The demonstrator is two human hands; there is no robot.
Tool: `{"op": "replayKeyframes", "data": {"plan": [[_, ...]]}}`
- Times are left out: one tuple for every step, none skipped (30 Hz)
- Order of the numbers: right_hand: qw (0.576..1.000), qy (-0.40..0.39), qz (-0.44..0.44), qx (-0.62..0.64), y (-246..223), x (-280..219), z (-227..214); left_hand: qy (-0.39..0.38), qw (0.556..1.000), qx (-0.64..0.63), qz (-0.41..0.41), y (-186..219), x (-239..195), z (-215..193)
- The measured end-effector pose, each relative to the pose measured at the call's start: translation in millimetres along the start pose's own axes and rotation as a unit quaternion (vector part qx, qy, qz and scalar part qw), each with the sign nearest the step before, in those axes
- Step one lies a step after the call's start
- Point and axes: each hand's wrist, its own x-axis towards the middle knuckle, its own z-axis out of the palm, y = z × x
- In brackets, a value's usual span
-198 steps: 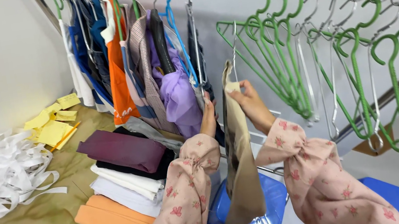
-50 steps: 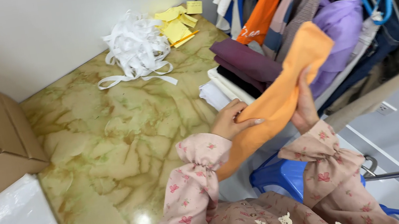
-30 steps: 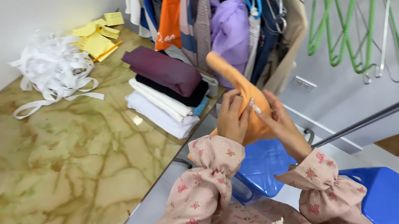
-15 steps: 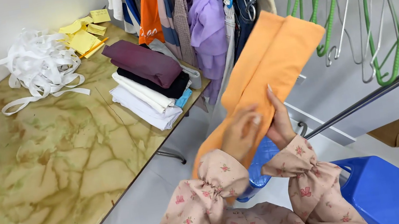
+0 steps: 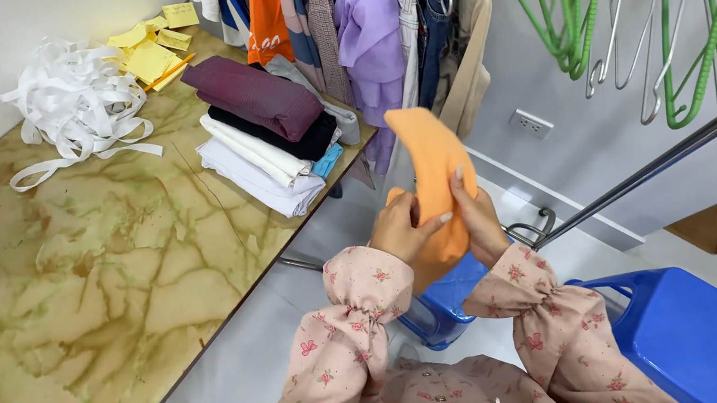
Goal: The person picks up folded clothes from a table, unfolds them, and places them onto hangers. They then hang the clothes on a metal clothing rack. The person handles a beige top, an orange t-shirt, and a maroon shirt.
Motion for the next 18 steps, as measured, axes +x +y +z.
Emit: {"op": "replayKeyframes", "data": {"plan": [[1.0, -0.002, -0.001, -0.001, 15.4, 12.9, -10.7, 0.002, 1.0, 0.0, 0.0, -11.9, 2.6, 3.6], [0.999, -0.015, -0.014, -0.028, 30.7, 25.9, -21.2, 0.012, 0.998, 0.054, -0.005, -23.7, 5.3, 7.2], [0.998, -0.028, -0.026, -0.054, 46.1, 39.1, -31.0, 0.022, 0.994, 0.108, -0.01, -35.8, 8.1, 10.0], [0.998, -0.03, -0.027, -0.055, 31.3, 20.2, -18.5, 0.025, 0.994, 0.108, -0.011, -30.7, 3.8, 6.1], [0.991, -0.071, 0.001, -0.11, 16.6, 1.4, -6.1, 0.055, 0.991, 0.122, -0.029, -25.6, 0.1, 2.1], [0.98, -0.111, 0.029, -0.165, 2.0, -17.3, 6.2, 0.085, 0.986, 0.136, -0.048, -20.6, -3.5, -1.7], [0.979, -0.111, 0.028, -0.166, -3.4, -26.2, 11.0, 0.085, 0.986, 0.136, -0.047, -18.0, -4.0, 1.3], [0.975, -0.137, 0.049, -0.168, -8.7, -35.1, 15.8, 0.118, 0.984, 0.13, -0.044, -15.4, -4.3, 4.2], [0.969, -0.164, 0.07, -0.169, -13.7, -43.5, 21.8, 0.15, 0.98, 0.125, -0.04, -13.5, -4.4, 6.0], [0.969, -0.164, 0.069, -0.17, -21.9, -50.4, 30.7, 0.152, 0.98, 0.125, -0.04, -25.1, 2.3, 20.7], [0.977, -0.155, 0.078, -0.125, -29.3, -57.7, 40.7, 0.126, 0.982, 0.136, -0.021, -37.7, 8.3, 34.1], [0.982, -0.146, 0.087, -0.079, -36.7, -65.1, 50.9, 0.1, 0.984, 0.148, -0.002, -50.4, 14.4, 47.1], [0.982, -0.148, 0.087, -0.078, -19.5, -47.3, 40.8, 0.102, 0.983, 0.15, -0.003, -40.1, 7.3, 44.4], [0.988, -0.126, 0.078, -0.053, -2.1, -29.2, 31.1, 0.105, 0.976, 0.161, 0.106, -29.9, 0.4, 41.7], [0.992, -0.103, 0.068, -0.028, 14.5, -10.5, 20.9, 0.107, 0.956, 0.169, 0.215, -18.9, -5.6, 40.1], [0.992, -0.105, 0.067, -0.028, 2.1, -17.0, 28.9, 0.108, 0.955, 0.171, 0.215, -3.2, -11.4, 27.1], [0.993, -0.093, 0.072, 0.004, -10.1, -24.3, 34.2, 0.025, 0.979, 0.14, 0.149, 13.3, -18.3, 16.8], [0.993, -0.081, 0.076, 0.036, -22.1, -31.5, 39.4, -0.059, 0.989, 0.108, 0.08, 29.7, -25.1, 6.7]]}}
